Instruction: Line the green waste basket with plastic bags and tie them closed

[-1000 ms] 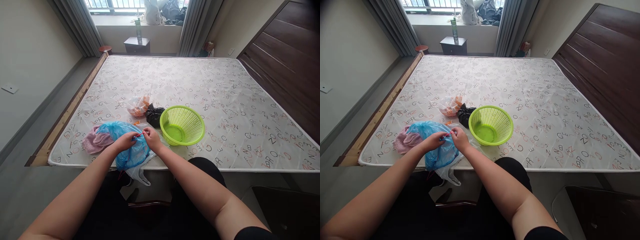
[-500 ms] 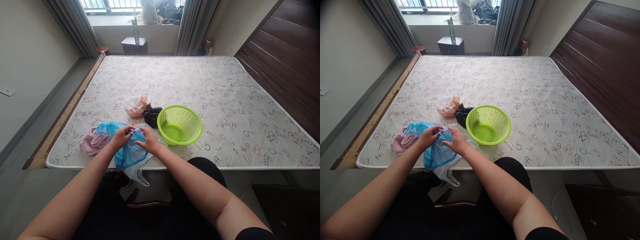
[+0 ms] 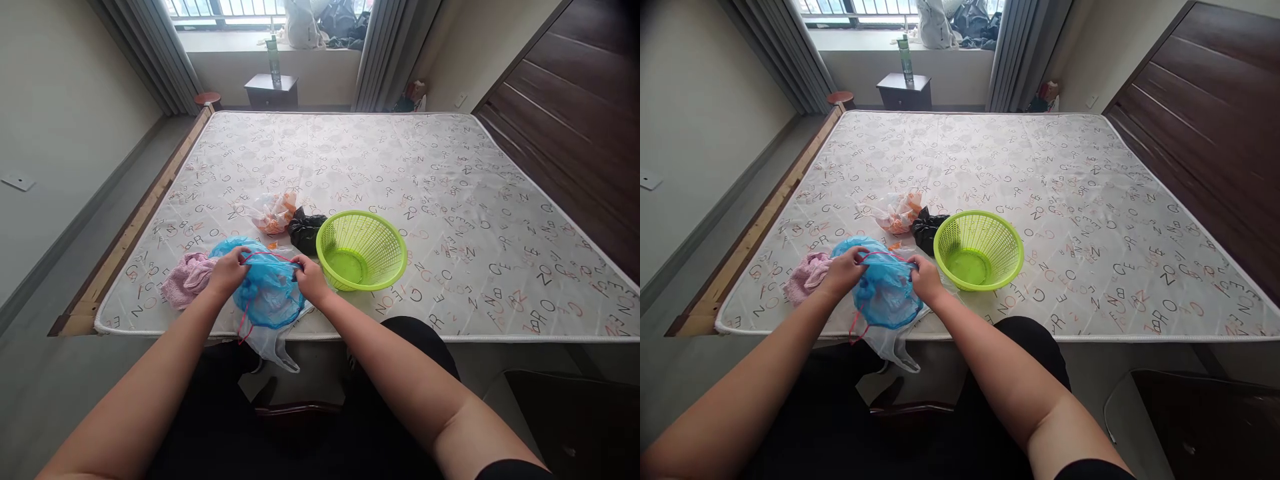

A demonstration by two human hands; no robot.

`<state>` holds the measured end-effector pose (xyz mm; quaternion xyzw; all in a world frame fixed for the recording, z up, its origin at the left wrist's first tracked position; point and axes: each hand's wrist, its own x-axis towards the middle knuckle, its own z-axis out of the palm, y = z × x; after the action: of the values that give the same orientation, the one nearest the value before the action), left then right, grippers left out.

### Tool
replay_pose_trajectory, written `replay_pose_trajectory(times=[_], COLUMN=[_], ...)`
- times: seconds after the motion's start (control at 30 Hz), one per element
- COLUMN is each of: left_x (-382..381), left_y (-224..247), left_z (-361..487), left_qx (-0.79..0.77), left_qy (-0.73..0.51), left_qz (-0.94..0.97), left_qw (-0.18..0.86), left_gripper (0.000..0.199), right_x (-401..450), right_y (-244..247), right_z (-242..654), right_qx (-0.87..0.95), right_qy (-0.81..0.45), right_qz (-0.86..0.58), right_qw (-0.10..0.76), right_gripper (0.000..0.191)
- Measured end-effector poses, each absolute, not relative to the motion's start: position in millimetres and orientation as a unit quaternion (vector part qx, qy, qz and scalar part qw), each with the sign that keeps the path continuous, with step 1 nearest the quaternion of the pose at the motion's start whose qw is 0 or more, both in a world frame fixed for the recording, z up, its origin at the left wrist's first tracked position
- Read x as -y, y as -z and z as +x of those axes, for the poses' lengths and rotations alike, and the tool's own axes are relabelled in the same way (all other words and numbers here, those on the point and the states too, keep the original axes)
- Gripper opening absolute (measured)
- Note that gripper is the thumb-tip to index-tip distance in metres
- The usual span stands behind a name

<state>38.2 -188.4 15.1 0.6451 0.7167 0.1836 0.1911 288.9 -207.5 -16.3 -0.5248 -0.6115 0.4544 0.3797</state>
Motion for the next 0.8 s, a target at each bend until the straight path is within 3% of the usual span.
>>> replay_pose_trajectory(times=[0.33, 0.47, 0.57, 0.7, 0.8], left_x=[184.4, 184.3, 183.0, 178.3, 175.3], left_y=[-7.2, -8.9, -10.5, -10.3, -8.2], left_z=[0.7, -11.6, -24.9, -43.2, -48.8], left_qx=[-0.809, -0.811, -0.797, -0.804, -0.791], left_qy=[-0.220, -0.291, -0.365, -0.429, -0.455], left_qz=[0.491, 0.435, 0.389, 0.322, 0.308], left_qw=[0.236, 0.262, 0.283, 0.258, 0.269], left_gripper=[0.037, 0.038, 0.044, 0.043, 0.041], right_x=[209.1, 202.2, 201.1, 210.8, 219.7], right_y=[8.9, 10.8, 14.3, 21.9, 26.3], right_z=[287.0, 289.2, 291.9, 294.7, 293.6], right_qx=[0.549, 0.519, 0.543, 0.618, 0.648], right_qy=[-0.495, -0.513, -0.509, -0.500, -0.477], right_qz=[-0.525, -0.528, -0.546, -0.555, -0.569], right_qw=[0.423, 0.435, 0.385, 0.244, 0.168], right_gripper=[0.020, 0.018, 0.014, 0.008, 0.016])
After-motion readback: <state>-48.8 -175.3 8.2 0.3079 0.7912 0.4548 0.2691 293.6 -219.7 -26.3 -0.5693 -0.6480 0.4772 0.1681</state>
